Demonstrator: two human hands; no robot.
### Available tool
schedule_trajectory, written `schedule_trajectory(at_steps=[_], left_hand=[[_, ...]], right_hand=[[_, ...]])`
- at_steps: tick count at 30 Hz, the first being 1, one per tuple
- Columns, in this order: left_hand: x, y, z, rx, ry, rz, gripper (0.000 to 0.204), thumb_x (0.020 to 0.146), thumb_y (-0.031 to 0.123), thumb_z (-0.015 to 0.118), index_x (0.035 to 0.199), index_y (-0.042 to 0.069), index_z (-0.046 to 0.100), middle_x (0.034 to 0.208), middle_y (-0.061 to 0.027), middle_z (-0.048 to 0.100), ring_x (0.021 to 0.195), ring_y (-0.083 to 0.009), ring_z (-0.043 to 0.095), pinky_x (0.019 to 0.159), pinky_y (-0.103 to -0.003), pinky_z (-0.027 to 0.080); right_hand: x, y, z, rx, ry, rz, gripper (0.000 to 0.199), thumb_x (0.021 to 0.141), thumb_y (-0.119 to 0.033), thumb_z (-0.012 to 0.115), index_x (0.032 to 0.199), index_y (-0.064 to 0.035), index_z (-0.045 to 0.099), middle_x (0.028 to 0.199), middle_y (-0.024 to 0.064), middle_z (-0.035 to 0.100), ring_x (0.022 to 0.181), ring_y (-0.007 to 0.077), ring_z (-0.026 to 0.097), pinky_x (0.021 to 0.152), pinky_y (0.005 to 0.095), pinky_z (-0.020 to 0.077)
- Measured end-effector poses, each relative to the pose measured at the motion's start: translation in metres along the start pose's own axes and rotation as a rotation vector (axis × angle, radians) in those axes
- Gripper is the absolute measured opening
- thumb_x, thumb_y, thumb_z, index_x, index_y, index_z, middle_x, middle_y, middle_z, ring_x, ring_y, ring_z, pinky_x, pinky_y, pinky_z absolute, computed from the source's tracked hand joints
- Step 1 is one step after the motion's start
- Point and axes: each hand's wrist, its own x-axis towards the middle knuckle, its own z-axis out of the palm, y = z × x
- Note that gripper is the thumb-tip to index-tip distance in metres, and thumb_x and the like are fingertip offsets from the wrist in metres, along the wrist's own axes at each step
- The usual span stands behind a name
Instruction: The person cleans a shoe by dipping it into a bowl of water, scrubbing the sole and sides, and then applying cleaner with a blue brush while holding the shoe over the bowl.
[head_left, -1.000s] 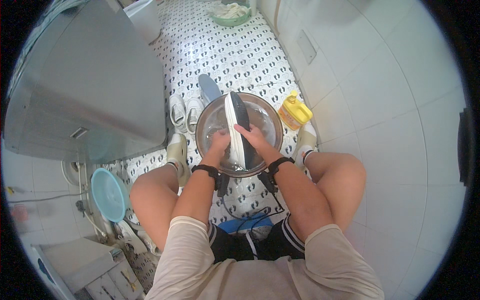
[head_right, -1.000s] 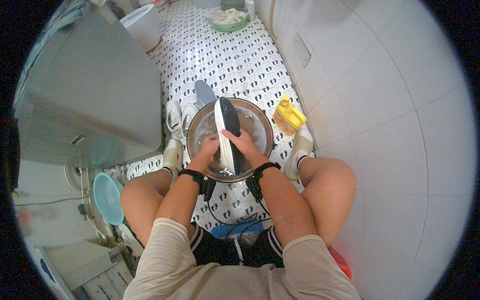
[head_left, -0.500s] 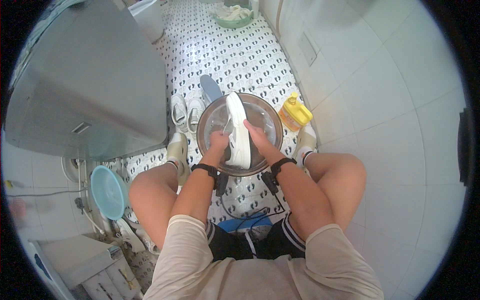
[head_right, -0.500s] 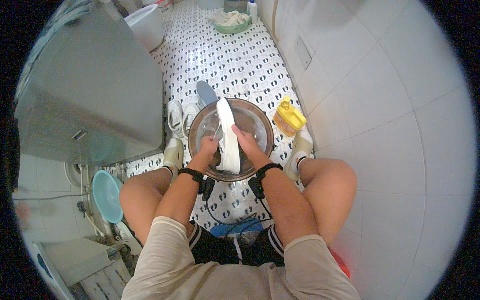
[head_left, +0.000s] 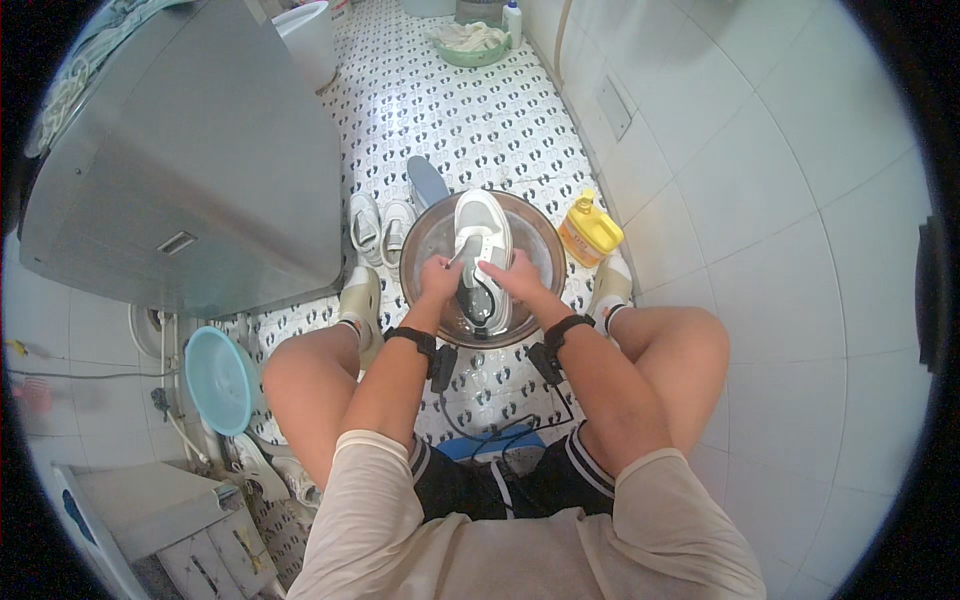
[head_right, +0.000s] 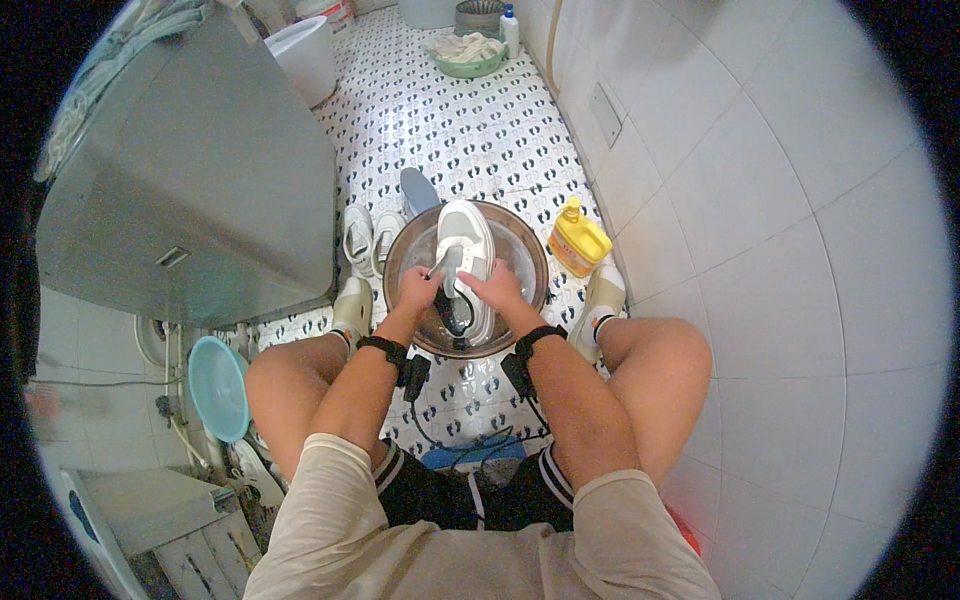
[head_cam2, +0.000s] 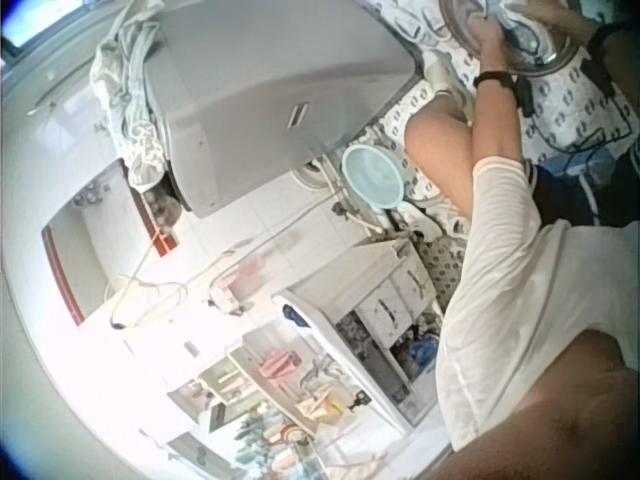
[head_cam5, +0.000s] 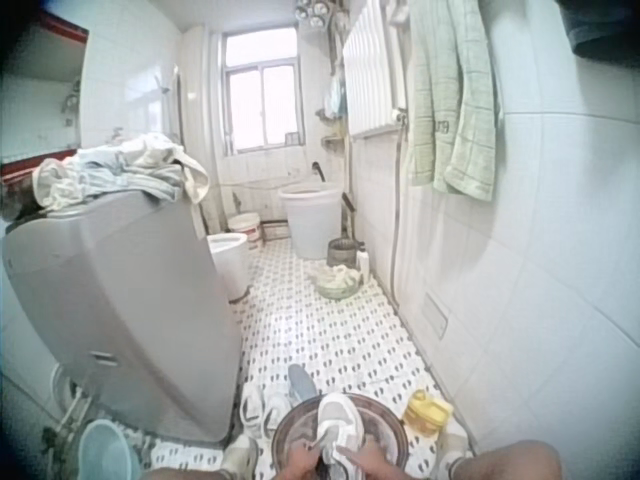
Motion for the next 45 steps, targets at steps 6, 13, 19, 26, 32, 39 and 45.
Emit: schedule_trajectory(at_steps=[6, 13, 19, 26, 32, 39, 45], left_hand=[[0.015, -0.017, 0.011, 0.109, -0.080, 0.005, 0.028, 0.070, 0.024, 0.068, 0.087, 0.000, 0.067, 0.085, -0.0194, 0.065, 0.084, -0.0312, 0.063, 0.077, -0.038, 0.048], [0.006, -0.014, 0.010, 0.363, 0.022, 0.023, 0.041, 0.072, 0.041, 0.068, 0.085, 0.002, 0.069, 0.080, -0.0202, 0.065, 0.077, -0.0335, 0.064, 0.070, -0.040, 0.048], [0.015, -0.013, 0.011, 0.286, -0.175, -0.083, 0.049, 0.079, 0.049, 0.058, 0.092, 0.002, 0.068, 0.092, -0.0214, 0.064, 0.089, -0.0360, 0.062, 0.079, -0.042, 0.046], [0.023, -0.019, 0.024, 0.243, -0.254, -0.058, 0.045, 0.080, 0.043, 0.058, 0.095, 0.002, 0.067, 0.095, -0.0243, 0.063, 0.093, -0.0368, 0.060, 0.082, -0.042, 0.045], [0.013, -0.014, 0.030, -0.045, -0.149, -0.024, 0.034, 0.078, 0.022, 0.057, 0.102, -0.002, 0.062, 0.091, -0.0191, 0.065, 0.084, -0.0299, 0.063, 0.076, -0.036, 0.046], [0.020, -0.029, 0.022, -0.312, -0.154, 0.079, 0.029, 0.075, 0.006, 0.058, 0.103, 0.000, 0.062, 0.085, -0.0104, 0.064, 0.076, -0.0161, 0.060, 0.071, -0.029, 0.047], [0.024, -0.034, 0.028, -0.091, -0.141, 0.090, 0.023, 0.076, 0.013, 0.061, 0.095, -0.001, 0.065, 0.085, -0.0141, 0.067, 0.078, -0.0201, 0.062, 0.071, -0.033, 0.047]], right_hand=[[0.015, 0.020, 0.006, -0.097, 0.001, -0.166, 0.081, 0.064, -0.046, 0.076, 0.119, 0.0036, 0.045, 0.111, 0.0227, 0.058, 0.103, 0.0312, 0.058, 0.088, 0.0368, 0.0446], [0.012, 0.014, 0.012, -0.198, -0.027, 0.028, 0.079, 0.064, -0.045, 0.076, 0.116, 0.0073, 0.047, 0.109, 0.0242, 0.058, 0.104, 0.0326, 0.057, 0.088, 0.0369, 0.0441], [0.025, 0.029, 0.020, -0.051, -0.011, 0.029, 0.076, 0.067, -0.049, 0.071, 0.112, 0.0092, 0.050, 0.107, 0.0255, 0.058, 0.102, 0.0342, 0.058, 0.086, 0.0383, 0.0444], [0.007, 0.009, 0.013, -0.027, 0.168, -0.017, 0.066, 0.072, -0.040, 0.066, 0.110, 0.0089, 0.045, 0.106, 0.0289, 0.056, 0.101, 0.0394, 0.055, 0.086, 0.0415, 0.0431], [0.011, 0.009, 0.008, -0.108, 0.292, -0.212, 0.065, 0.064, -0.037, 0.072, 0.101, 0.0097, 0.044, 0.099, 0.0283, 0.053, 0.095, 0.0393, 0.054, 0.083, 0.0429, 0.0428], [0.002, -0.013, 0.009, -0.233, 0.289, -0.197, 0.067, 0.059, -0.034, 0.076, 0.099, 0.0094, 0.043, 0.095, 0.0270, 0.055, 0.089, 0.0393, 0.057, 0.078, 0.0419, 0.0459], [-0.002, -0.020, 0.010, -0.105, 0.240, -0.134, 0.071, 0.060, -0.028, 0.077, 0.108, 0.0014, 0.034, 0.098, 0.0241, 0.056, 0.090, 0.0409, 0.057, 0.078, 0.0441, 0.0465]])
